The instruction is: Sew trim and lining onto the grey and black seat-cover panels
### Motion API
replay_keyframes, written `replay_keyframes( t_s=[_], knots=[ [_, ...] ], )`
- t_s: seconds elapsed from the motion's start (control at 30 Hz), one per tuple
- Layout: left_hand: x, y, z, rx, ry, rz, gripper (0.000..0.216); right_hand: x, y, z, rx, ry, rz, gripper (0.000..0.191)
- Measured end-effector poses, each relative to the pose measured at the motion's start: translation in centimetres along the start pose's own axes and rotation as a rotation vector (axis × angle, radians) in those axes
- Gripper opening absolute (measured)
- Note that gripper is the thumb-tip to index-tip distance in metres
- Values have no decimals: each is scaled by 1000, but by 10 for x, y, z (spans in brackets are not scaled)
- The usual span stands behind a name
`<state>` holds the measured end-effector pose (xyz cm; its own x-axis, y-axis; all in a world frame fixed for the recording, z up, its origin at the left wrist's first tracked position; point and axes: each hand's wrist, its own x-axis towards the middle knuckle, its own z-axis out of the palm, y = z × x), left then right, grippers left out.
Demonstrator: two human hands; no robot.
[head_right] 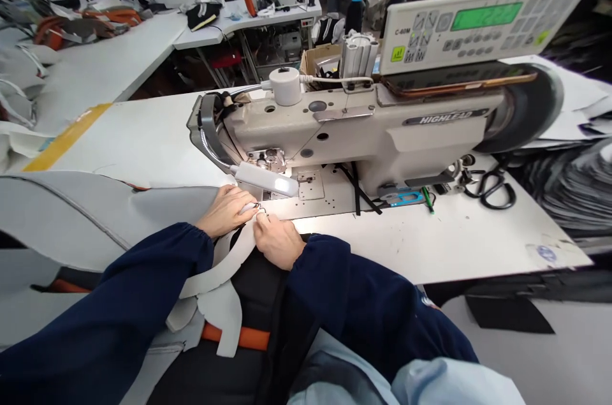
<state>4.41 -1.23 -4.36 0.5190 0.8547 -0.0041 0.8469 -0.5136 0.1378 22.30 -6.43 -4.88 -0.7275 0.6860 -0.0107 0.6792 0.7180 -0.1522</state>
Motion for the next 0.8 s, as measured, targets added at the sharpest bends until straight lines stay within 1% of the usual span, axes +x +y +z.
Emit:
replay_keyframes(
  t_s=[0.1,0.23,0.3,0.43,0.57,0.67,0.8],
  knots=[
    [-2,-2,5,4,55,19,22,0,1,1,-10,-60,-95,39],
    [-9,-1,2,49,124,66,27,3,8,3,-34,-88,-193,43],
    [-15,0,-2,89,139,71,27,3,10,3,-57,-96,-212,45],
    [-22,2,-5,126,132,32,23,4,11,1,-83,-112,-233,48],
    [-16,-1,0,163,148,21,30,6,14,1,-84,-135,-238,50],
    [-4,-4,-1,141,119,-12,28,13,22,2,-102,-113,-242,50],
    [14,-7,-9,118,-13,-106,27,21,35,4,-107,-71,-279,46]
  ],
)
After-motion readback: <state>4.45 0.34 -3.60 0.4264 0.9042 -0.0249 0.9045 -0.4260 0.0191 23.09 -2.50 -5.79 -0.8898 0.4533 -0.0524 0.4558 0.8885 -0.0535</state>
